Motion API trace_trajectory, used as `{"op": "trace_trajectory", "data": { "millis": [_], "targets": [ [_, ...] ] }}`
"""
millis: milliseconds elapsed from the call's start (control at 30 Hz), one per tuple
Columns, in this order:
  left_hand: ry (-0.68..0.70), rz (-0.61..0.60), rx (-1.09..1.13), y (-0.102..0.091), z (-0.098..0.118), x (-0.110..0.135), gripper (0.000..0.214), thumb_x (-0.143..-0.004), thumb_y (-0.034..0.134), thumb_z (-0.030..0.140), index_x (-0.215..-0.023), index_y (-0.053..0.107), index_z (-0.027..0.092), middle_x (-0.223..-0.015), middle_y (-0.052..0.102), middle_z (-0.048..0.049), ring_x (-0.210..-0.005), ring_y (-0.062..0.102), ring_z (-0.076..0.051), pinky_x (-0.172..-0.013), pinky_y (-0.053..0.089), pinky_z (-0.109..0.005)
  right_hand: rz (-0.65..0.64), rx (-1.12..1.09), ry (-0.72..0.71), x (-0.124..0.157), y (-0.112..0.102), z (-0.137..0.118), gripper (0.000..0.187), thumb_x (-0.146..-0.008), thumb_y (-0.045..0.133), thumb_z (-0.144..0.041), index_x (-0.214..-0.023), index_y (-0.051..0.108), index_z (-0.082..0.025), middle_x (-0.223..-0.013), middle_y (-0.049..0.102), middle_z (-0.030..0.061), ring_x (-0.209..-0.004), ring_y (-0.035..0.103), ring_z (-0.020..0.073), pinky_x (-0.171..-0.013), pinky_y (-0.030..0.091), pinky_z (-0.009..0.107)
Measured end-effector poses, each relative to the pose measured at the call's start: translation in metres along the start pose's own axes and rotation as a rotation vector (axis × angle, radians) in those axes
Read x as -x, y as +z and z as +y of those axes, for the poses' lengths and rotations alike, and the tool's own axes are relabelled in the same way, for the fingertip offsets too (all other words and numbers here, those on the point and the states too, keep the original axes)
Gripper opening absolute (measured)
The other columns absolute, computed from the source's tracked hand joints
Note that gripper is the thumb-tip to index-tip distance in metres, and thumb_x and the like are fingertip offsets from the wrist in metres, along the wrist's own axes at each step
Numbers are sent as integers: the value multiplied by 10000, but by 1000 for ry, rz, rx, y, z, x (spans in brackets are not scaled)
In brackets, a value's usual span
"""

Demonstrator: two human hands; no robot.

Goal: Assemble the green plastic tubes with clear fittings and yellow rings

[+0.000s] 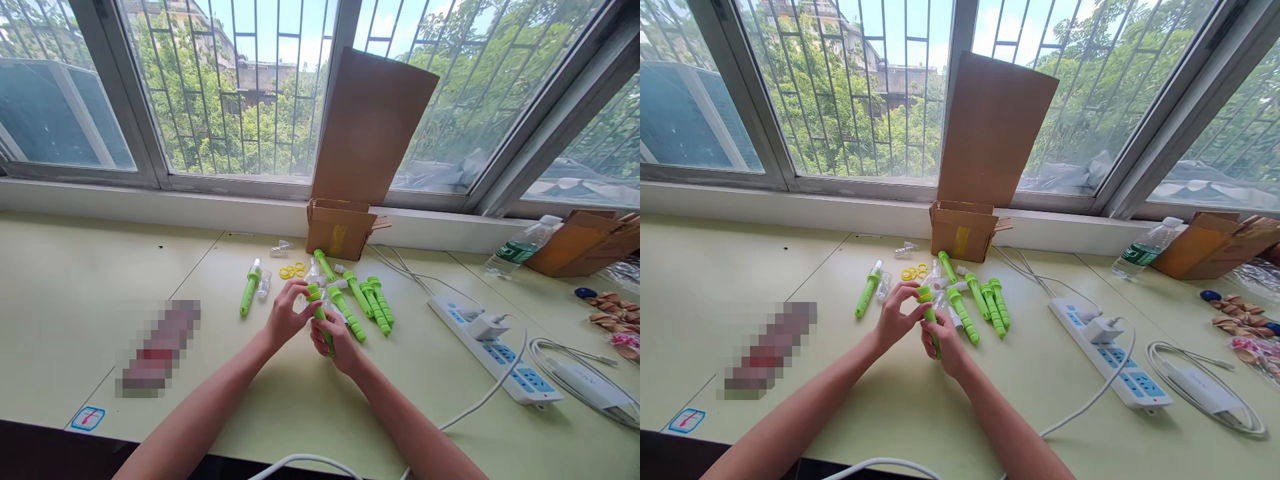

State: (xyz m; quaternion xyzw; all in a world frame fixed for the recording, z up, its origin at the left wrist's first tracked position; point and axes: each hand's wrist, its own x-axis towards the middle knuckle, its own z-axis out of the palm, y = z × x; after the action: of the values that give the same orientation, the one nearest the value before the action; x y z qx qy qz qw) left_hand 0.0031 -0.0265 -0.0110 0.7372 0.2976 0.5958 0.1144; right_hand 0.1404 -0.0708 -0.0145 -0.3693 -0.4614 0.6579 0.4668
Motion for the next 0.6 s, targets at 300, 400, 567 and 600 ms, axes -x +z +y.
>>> {"op": "trace_trajectory", "data": {
  "millis": [300,400,567,600],
  "targets": [
    [11,61,-89,0,-4,1,138,-797,655,253,-834,538,189,-1001,623,-75,-949,637,-194,-804,552,-361,265,610,-298,-5,1,4,221,-787,564,-397,-852,560,-186,-653,527,-10,-520,456,125,-467,374,244],
    [20,57,-103,-1,-2,0,130,-800,653,256,-833,546,190,-1001,623,-73,-947,635,-192,-815,544,-359,307,665,-354,-6,1,4,202,-799,545,-380,-849,575,-186,-682,540,1,-597,467,149,-535,380,259],
    [28,42,-100,-2,1,-1,144,-793,664,260,-833,546,187,-988,613,-68,-942,626,-179,-820,535,-339,300,569,-330,-6,-1,6,187,-793,557,-368,-762,549,-184,-587,443,-35,-524,391,116,-478,322,243],
    [31,41,-100,-2,2,-1,148,-791,666,261,-833,545,187,-982,610,-67,-935,624,-177,-818,535,-337,285,523,-302,-6,-1,6,194,-793,561,-374,-750,536,-187,-561,414,-47,-490,370,105,-452,307,238]
  ]
}}
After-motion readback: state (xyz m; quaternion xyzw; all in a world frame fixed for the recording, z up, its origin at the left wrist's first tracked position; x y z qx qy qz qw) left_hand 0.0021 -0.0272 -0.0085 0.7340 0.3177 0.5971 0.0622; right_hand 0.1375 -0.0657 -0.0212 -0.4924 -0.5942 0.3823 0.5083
